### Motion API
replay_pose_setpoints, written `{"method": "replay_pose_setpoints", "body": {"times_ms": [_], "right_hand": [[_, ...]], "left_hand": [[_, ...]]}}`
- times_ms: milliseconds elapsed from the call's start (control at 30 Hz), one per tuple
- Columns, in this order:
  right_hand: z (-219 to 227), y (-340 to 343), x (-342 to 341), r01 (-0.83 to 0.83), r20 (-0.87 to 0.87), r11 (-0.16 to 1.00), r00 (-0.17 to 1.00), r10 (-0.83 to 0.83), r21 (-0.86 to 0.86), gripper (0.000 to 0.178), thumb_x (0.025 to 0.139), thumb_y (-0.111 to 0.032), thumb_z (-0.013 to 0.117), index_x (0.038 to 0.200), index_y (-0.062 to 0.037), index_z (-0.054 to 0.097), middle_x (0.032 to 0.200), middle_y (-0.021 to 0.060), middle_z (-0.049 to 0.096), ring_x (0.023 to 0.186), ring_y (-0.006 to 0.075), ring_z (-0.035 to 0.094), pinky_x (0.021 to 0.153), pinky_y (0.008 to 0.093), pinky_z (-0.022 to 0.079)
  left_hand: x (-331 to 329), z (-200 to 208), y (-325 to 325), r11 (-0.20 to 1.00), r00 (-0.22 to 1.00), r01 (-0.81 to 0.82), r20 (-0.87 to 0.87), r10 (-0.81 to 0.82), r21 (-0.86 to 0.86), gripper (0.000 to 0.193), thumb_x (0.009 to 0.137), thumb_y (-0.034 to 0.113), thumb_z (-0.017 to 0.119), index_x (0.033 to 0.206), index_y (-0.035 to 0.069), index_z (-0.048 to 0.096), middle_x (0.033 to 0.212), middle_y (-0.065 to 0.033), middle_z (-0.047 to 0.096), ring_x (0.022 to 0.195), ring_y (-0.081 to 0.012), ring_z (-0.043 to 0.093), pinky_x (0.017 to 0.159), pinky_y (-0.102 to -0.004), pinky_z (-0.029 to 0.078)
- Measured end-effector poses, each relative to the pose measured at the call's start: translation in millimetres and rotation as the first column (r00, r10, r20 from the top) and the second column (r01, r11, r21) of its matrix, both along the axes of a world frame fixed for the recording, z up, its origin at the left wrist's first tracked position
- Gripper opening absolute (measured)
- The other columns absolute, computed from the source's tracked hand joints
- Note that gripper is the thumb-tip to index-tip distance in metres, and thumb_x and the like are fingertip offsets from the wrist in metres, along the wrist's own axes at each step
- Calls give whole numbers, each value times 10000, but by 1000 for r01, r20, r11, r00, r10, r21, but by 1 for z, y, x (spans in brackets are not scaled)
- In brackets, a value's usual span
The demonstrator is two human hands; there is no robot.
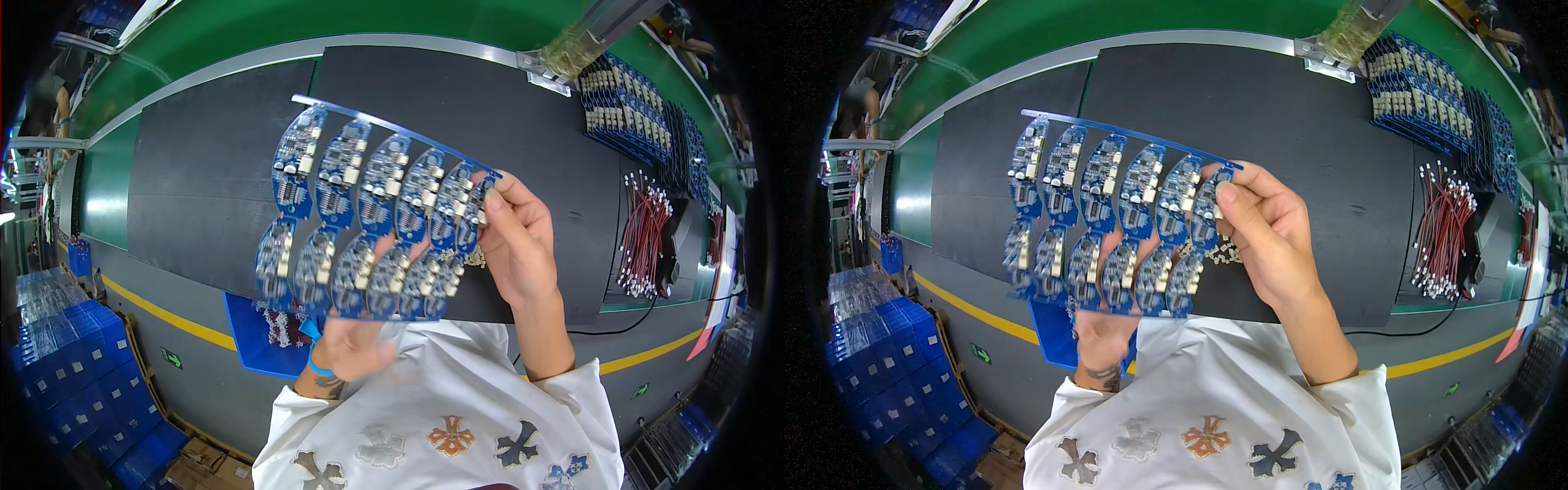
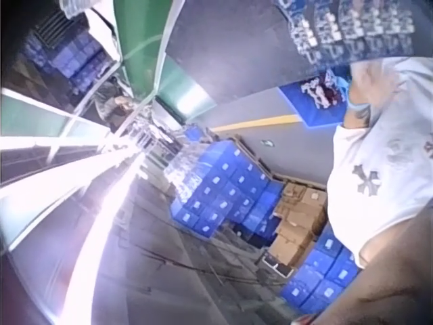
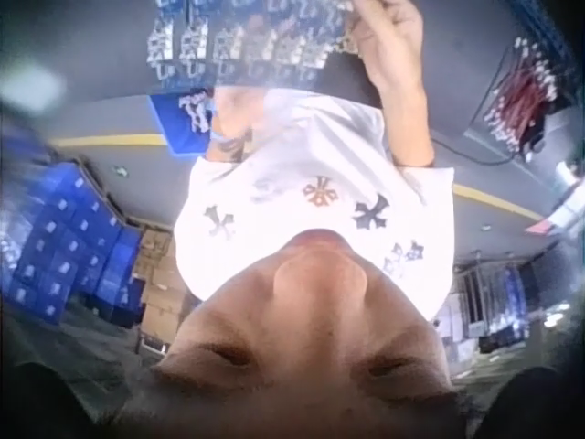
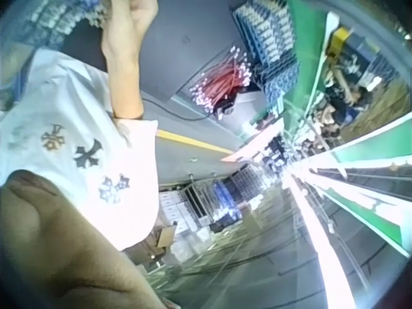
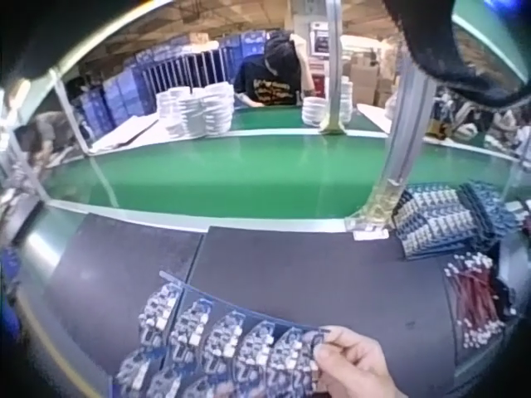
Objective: The person inserts small white electronic components into a blue circuit board by hand.
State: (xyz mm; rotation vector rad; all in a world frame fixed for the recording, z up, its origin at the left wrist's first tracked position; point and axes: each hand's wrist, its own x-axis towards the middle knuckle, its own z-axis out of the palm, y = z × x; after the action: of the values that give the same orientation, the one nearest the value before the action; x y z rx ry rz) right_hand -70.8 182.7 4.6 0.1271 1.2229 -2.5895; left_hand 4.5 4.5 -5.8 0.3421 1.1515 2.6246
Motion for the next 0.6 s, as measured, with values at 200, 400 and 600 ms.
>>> {"method": "replay_pose_setpoints", "body": {"times_ms": [200, 400, 600], "right_hand": [[-11, -3, 15, 244, -266, 850, 956, -128, 466, 154, 795, -43, 637, 926, 12, 579, 789, 36, 603, 684, 76, 566, 613, 205, 444], [-9, -12, 25, 126, -363, 731, 915, 175, 671, 107, 750, -17, 672, 742, 13, 570, 657, 47, 553, 519, 75, 490, 467, 215, 380], [-12, -11, 26, 91, -286, 671, 940, 186, 736, 120, 761, -29, 663, 724, 29, 564, 630, 72, 548, 506, 109, 511, 451, 245, 390]], "left_hand": [[-13, -3, 10, 979, 976, -201, 75, 202, -14, 648, 825, -71, 432, 1393, 54, 146, 1388, -242, 255, 1264, -415, 283, 1042, -510, 203], [-11, -8, 18, 934, 935, -353, -32, 352, -59, 520, 842, -75, 442, 1328, -1, 272, 1348, -228, 324, 1230, -354, 363, 1002, -434, 299], [-9, -1, 15, 513, 861, -500, -339, 378, -698, 414, 836, -55, 474, 1234, -75, 362, 1236, -204, 461, 1126, -263, 476, 951, -339, 351]]}}
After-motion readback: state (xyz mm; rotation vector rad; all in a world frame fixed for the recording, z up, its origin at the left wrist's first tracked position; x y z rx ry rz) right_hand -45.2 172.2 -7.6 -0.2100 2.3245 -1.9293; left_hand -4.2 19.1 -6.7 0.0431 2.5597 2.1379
